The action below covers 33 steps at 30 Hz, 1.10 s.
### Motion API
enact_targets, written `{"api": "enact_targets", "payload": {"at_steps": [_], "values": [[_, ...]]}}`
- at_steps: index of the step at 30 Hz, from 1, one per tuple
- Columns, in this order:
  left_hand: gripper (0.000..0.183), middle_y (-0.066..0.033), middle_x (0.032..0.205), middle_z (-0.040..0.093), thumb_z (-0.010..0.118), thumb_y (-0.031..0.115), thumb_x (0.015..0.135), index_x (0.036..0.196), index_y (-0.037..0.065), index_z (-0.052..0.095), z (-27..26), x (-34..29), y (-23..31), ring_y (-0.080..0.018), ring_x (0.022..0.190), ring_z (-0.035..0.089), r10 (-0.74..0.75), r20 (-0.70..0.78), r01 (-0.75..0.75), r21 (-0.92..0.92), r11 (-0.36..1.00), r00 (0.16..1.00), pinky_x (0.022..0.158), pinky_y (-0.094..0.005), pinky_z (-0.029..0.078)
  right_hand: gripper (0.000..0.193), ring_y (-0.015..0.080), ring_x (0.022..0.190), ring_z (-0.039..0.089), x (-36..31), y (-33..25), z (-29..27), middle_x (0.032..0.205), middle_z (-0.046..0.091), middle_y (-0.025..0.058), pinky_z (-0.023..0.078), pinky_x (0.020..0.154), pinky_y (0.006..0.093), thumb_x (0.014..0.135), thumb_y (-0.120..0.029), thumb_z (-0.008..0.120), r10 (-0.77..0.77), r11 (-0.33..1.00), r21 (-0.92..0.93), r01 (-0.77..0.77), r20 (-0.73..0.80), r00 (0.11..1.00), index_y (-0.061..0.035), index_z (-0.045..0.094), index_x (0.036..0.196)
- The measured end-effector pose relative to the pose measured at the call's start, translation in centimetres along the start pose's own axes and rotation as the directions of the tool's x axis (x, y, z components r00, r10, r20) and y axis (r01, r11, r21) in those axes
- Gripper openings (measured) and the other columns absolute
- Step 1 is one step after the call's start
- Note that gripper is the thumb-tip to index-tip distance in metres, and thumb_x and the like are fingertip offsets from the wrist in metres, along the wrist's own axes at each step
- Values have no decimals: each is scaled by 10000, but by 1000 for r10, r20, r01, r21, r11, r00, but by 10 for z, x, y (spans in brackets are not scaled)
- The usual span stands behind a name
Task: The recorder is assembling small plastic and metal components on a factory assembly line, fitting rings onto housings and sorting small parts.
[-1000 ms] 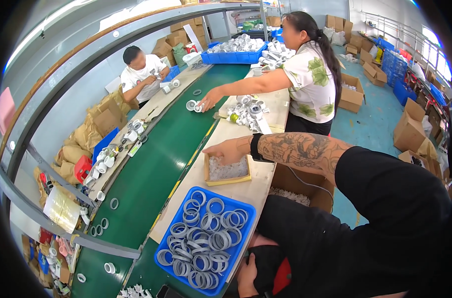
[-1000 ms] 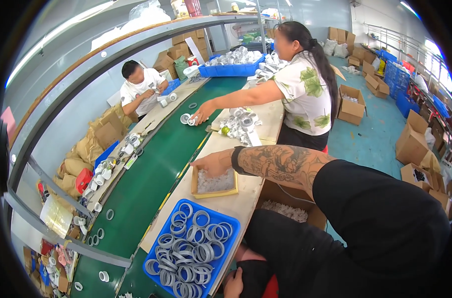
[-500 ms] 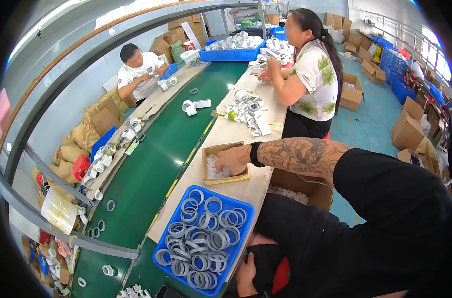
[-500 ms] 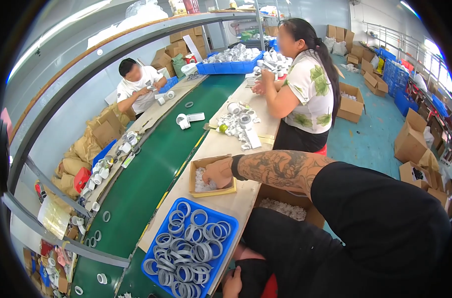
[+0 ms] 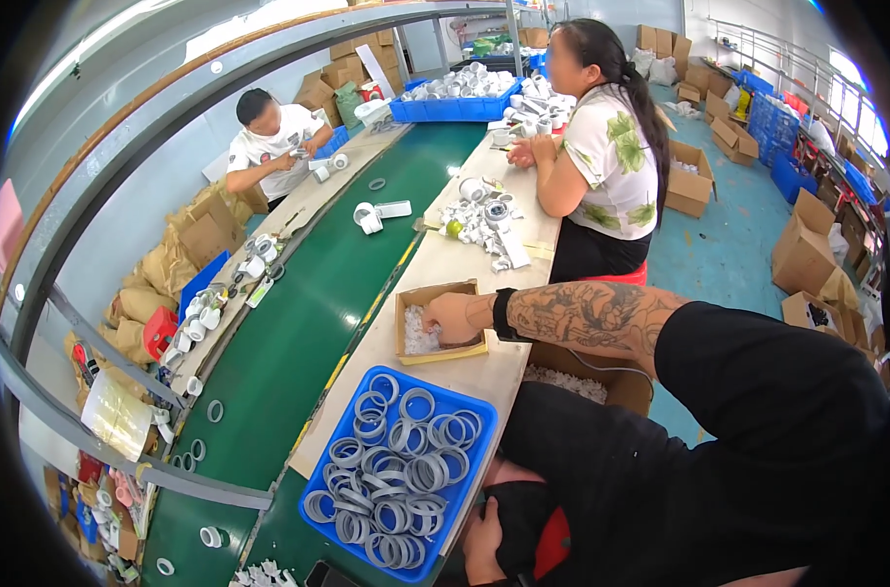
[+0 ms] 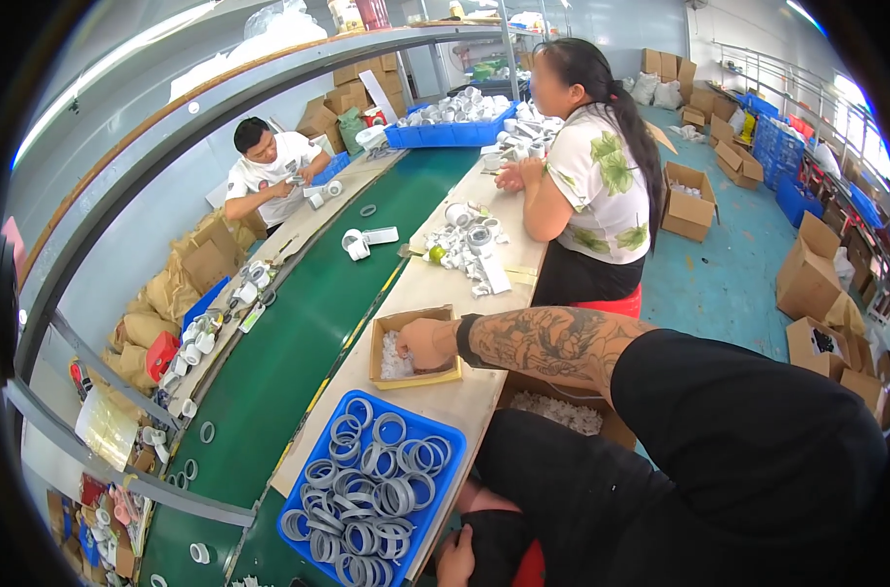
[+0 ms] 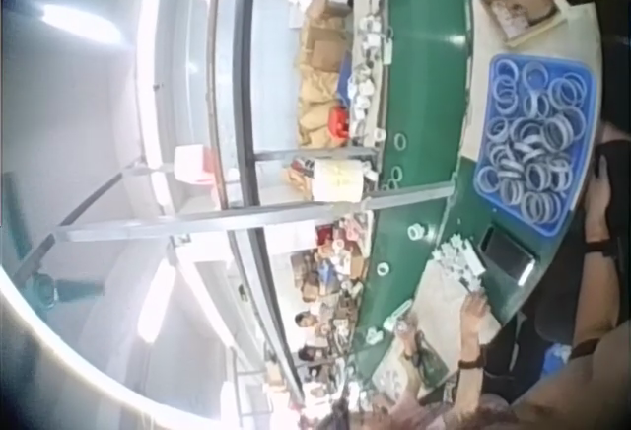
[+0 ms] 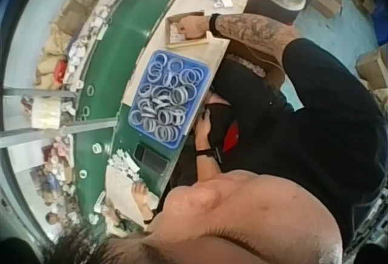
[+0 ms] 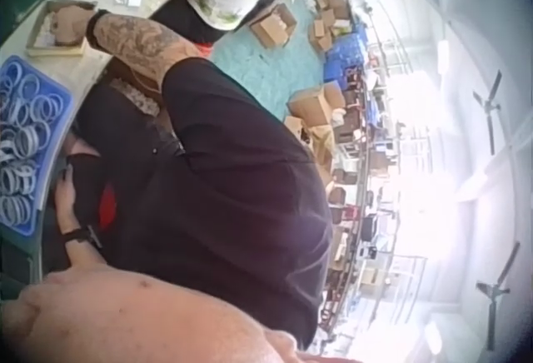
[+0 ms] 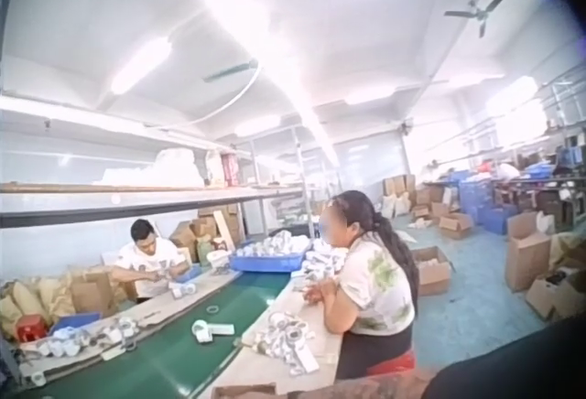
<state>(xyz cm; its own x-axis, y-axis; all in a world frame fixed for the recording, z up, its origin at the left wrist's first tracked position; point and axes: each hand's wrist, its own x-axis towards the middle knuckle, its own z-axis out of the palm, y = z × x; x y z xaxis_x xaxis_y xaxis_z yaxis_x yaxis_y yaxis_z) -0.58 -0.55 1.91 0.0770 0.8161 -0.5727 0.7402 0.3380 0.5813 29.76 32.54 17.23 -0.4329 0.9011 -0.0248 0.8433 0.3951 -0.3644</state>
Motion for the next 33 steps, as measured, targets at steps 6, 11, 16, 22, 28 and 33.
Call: {"api": "enact_targets", "payload": {"at_steps": [6, 11, 16, 22, 28, 33], "values": [[738, -272, 1650, 540, 502, 645, 1083, 1547, 90, 648, 3, 3, -8, -462, 1565, 452, 13, -15, -13, 8, 1000, 1000, 1301, -504, 339, 397, 340, 1109, 782, 1, -19, -36, 1227, 811, 143, 620, 963, 441, 883, -247, 781, 173, 947, 266, -179, 45, 984, -123, 817, 1258], [730, -256, 1673, 521, 479, 628, 1099, 1572, 91, 621, 1, 5, -4, -457, 1587, 419, 121, -7, -121, 6, 993, 993, 1315, -500, 313, 603, 336, 1221, 749, 4, 0, -50, 1387, 755, 148, 624, 1001, 457, 899, -364, 814, 176, 920, 340, -194, 84, 981, -126, 735, 1447], [740, -269, 1644, 546, 472, 635, 1097, 1569, 85, 620, 1, 8, -8, -469, 1561, 449, 84, 12, -83, -5, 996, 996, 1300, -510, 328, 791, 428, 1361, 650, 0, -22, -27, 1457, 678, 151, 574, 1100, 505, 812, -363, 889, 44, 974, -226, 0, 192, 980, -356, 640, 1563], [731, -287, 1578, 599, 501, 633, 1088, 1498, 54, 677, 4, 9, -11, -489, 1503, 510, 97, -30, -97, 11, 995, 995, 1260, -529, 370, 670, 427, 1379, 612, 1, -33, -24, 1409, 640, 148, 551, 1079, 510, 784, -304, 919, -53, 995, -75, 66, 158, 986, -328, 705, 1419], [727, -292, 1544, 626, 519, 641, 1078, 1444, 45, 718, 3, 8, -10, -496, 1463, 550, 81, -42, -80, 15, 997, 996, 1242, -533, 394, 562, 388, 1290, 680, 11, -14, -5, 1345, 725, 167, 555, 1043, 486, 834, -254, 870, -165, 986, 53, 159, 133, 977, -219, 711, 1372], [739, -292, 1544, 627, 518, 651, 1077, 1457, 47, 708, 0, 7, -16, -494, 1465, 551, 91, -20, -91, 17, 996, 996, 1240, -533, 399, 444, 374, 1195, 722, 2, -24, 2, 1243, 773, 161, 578, 1008, 470, 845, -205, 847, -73, 997, 35, 72, 28, 997, -162, 768, 1279]]}}
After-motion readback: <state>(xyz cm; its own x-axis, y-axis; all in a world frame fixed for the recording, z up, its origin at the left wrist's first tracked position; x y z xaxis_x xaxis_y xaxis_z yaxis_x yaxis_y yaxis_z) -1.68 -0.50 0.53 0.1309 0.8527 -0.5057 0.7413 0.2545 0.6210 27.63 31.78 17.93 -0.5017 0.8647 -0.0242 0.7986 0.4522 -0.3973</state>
